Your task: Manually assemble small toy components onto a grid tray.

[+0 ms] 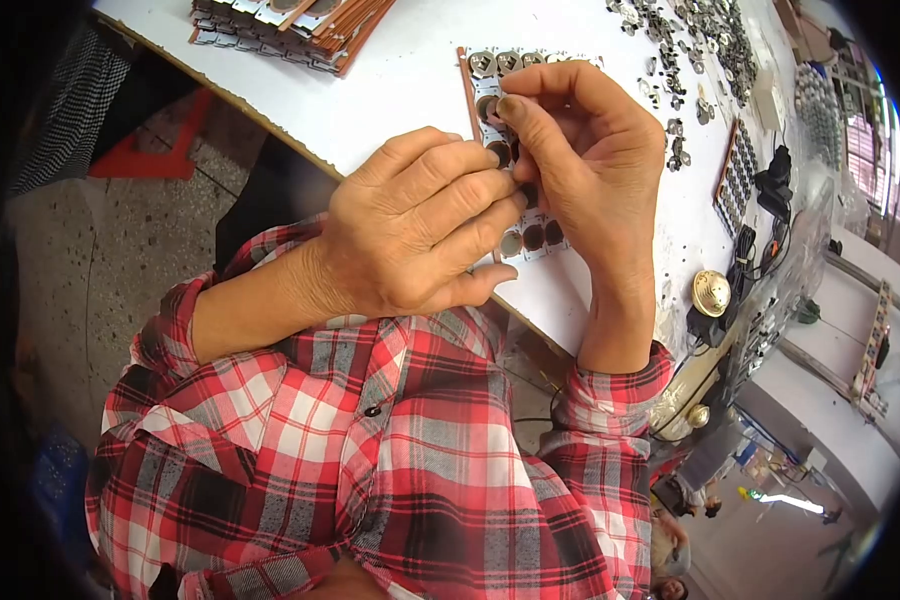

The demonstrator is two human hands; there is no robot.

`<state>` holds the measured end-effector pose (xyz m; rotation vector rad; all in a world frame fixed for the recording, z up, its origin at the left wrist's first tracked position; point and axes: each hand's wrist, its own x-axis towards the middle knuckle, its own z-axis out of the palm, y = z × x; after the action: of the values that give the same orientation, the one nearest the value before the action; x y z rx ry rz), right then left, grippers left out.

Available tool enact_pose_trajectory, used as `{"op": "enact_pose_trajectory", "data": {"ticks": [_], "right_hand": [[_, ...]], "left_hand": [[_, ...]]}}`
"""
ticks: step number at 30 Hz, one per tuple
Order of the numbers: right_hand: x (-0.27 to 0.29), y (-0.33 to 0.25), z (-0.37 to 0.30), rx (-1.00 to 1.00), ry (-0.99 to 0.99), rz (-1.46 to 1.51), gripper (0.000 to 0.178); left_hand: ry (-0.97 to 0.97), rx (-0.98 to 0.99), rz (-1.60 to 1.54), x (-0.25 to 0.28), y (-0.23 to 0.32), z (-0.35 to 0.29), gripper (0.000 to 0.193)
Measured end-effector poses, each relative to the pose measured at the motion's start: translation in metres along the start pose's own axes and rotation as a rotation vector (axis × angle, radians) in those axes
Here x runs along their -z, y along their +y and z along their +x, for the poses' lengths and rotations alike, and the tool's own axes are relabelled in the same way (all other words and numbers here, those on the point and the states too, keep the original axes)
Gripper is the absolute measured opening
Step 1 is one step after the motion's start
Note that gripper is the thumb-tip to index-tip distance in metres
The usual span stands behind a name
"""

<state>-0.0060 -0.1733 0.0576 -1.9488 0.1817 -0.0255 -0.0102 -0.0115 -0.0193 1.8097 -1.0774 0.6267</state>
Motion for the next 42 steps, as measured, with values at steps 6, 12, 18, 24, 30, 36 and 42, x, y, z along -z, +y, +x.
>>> {"op": "enact_pose_trajectory", "data": {"ticks": [6,12,18,24,30,36,42], "right_hand": [[-0.007,0.009,-0.003,0.118,0.027,-0.054,0.010],[-0.007,0.010,-0.004,0.183,0.031,-0.177,0.008],[-0.004,0.013,-0.001,0.294,0.016,-0.261,0.012],[0.003,0.015,0.002,0.284,-0.053,-0.212,0.015],[0.066,0.016,0.000,0.144,0.360,-0.364,0.016],[0.104,0.032,-0.002,-0.110,0.248,-0.654,0.014],[0.099,0.034,0.001,-0.074,0.246,-0.608,0.016]], "left_hand": [[0.035,0.004,-0.014,-0.001,0.000,0.000,0.035],[-0.014,0.010,-0.033,0.002,0.001,0.004,0.042],[-0.044,0.013,-0.039,0.000,0.003,0.007,0.039],[-0.064,0.003,-0.105,0.003,0.000,0.008,0.045],[-0.112,0.013,-0.041,0.009,-0.001,0.008,0.044],[-0.126,0.031,-0.060,0.010,-0.002,0.010,0.045],[-0.133,0.036,-0.065,0.011,-0.001,0.011,0.046]]}}
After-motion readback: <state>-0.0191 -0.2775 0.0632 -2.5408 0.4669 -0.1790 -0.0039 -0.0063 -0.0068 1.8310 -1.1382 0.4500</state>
